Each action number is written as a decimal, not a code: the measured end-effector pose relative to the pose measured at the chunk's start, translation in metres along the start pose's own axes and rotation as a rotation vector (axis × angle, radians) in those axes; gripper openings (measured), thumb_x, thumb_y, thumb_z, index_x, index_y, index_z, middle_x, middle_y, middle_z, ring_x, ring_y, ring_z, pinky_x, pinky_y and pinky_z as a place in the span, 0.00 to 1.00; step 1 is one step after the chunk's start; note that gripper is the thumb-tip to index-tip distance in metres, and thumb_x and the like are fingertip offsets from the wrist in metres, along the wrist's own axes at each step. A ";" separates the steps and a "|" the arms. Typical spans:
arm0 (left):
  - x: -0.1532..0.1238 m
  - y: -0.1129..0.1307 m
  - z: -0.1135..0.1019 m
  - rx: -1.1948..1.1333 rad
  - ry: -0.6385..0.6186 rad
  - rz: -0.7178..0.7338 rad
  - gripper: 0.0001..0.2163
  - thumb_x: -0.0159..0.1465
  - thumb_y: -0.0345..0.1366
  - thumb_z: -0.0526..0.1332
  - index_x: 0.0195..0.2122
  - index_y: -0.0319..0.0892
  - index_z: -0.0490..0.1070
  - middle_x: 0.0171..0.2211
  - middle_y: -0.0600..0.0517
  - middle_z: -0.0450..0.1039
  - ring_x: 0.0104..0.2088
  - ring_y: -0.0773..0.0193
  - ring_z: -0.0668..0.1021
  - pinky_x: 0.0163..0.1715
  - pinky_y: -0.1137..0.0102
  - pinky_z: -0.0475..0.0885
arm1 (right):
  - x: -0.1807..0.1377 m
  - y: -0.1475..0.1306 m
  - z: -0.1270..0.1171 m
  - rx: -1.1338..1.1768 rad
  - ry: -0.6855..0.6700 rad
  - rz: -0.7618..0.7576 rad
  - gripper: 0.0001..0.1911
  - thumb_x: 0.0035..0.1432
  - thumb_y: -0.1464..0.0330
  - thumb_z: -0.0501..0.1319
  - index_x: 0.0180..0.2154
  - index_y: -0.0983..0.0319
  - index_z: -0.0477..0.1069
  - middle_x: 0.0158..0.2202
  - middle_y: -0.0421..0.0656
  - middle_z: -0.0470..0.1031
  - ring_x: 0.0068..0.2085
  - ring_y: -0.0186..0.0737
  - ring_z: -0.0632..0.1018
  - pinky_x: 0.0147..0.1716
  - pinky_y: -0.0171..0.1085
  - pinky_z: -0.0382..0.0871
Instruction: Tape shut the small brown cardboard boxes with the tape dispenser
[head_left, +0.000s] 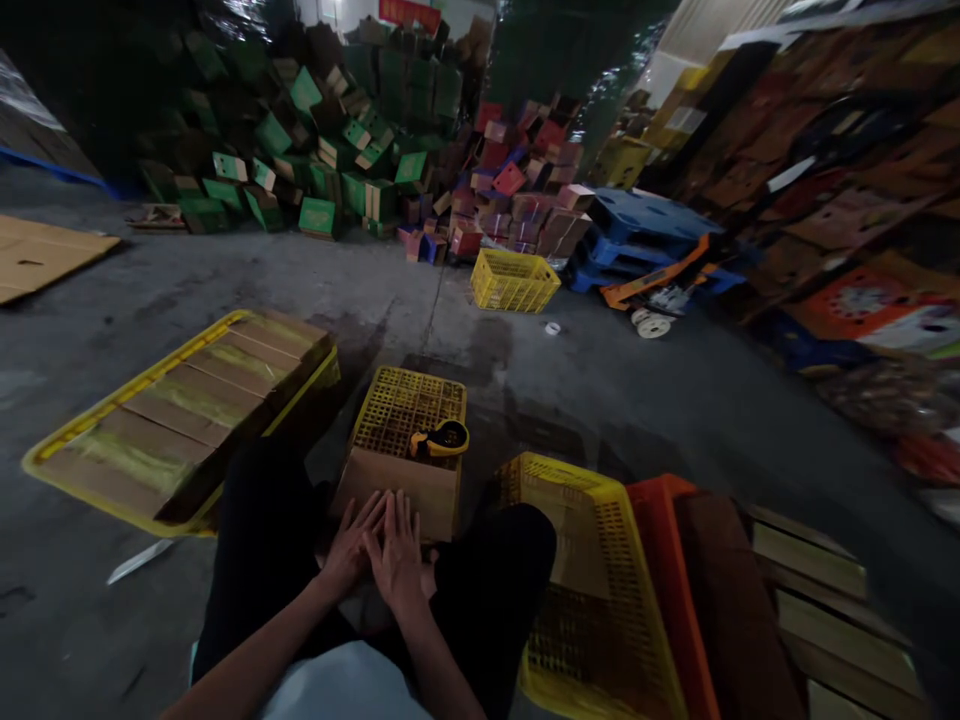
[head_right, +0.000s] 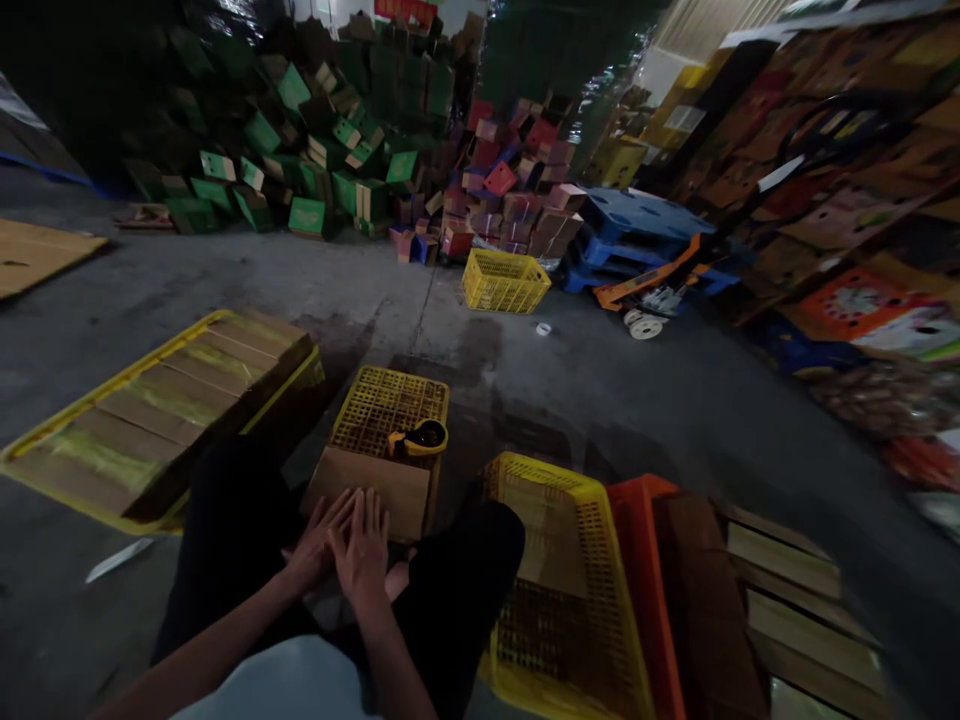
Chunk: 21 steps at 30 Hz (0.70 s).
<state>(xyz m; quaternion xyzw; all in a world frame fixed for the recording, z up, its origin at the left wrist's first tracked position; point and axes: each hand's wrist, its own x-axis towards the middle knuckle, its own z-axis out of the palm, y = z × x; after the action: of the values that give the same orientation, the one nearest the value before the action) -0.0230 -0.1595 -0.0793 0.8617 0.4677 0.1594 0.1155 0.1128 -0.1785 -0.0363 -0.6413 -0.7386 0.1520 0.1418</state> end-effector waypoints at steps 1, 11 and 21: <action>0.001 -0.003 -0.003 0.000 -0.007 -0.016 0.29 0.72 0.36 0.51 0.73 0.49 0.44 0.71 0.46 0.52 0.71 0.53 0.56 0.69 0.49 0.44 | -0.002 0.003 -0.001 -0.003 0.007 0.008 0.40 0.69 0.48 0.47 0.73 0.60 0.41 0.72 0.48 0.51 0.72 0.50 0.55 0.68 0.53 0.52; 0.002 -0.016 -0.013 0.040 0.167 -0.385 0.30 0.75 0.43 0.47 0.74 0.47 0.37 0.73 0.42 0.46 0.71 0.51 0.54 0.67 0.42 0.46 | -0.030 0.064 -0.014 -0.132 0.130 0.227 0.40 0.71 0.48 0.43 0.72 0.66 0.45 0.71 0.54 0.53 0.70 0.54 0.58 0.66 0.57 0.53; 0.006 -0.032 -0.003 -0.142 0.218 -0.480 0.32 0.74 0.47 0.47 0.74 0.41 0.38 0.73 0.36 0.42 0.69 0.43 0.58 0.62 0.49 0.63 | -0.029 0.075 -0.008 0.018 0.129 0.274 0.40 0.72 0.49 0.41 0.73 0.68 0.39 0.72 0.55 0.49 0.67 0.47 0.66 0.60 0.42 0.67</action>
<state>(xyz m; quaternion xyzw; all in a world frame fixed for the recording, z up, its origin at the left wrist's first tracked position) -0.0451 -0.1371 -0.0865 0.6937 0.6558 0.2518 0.1591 0.1872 -0.1967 -0.0601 -0.7431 -0.6323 0.1350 0.1725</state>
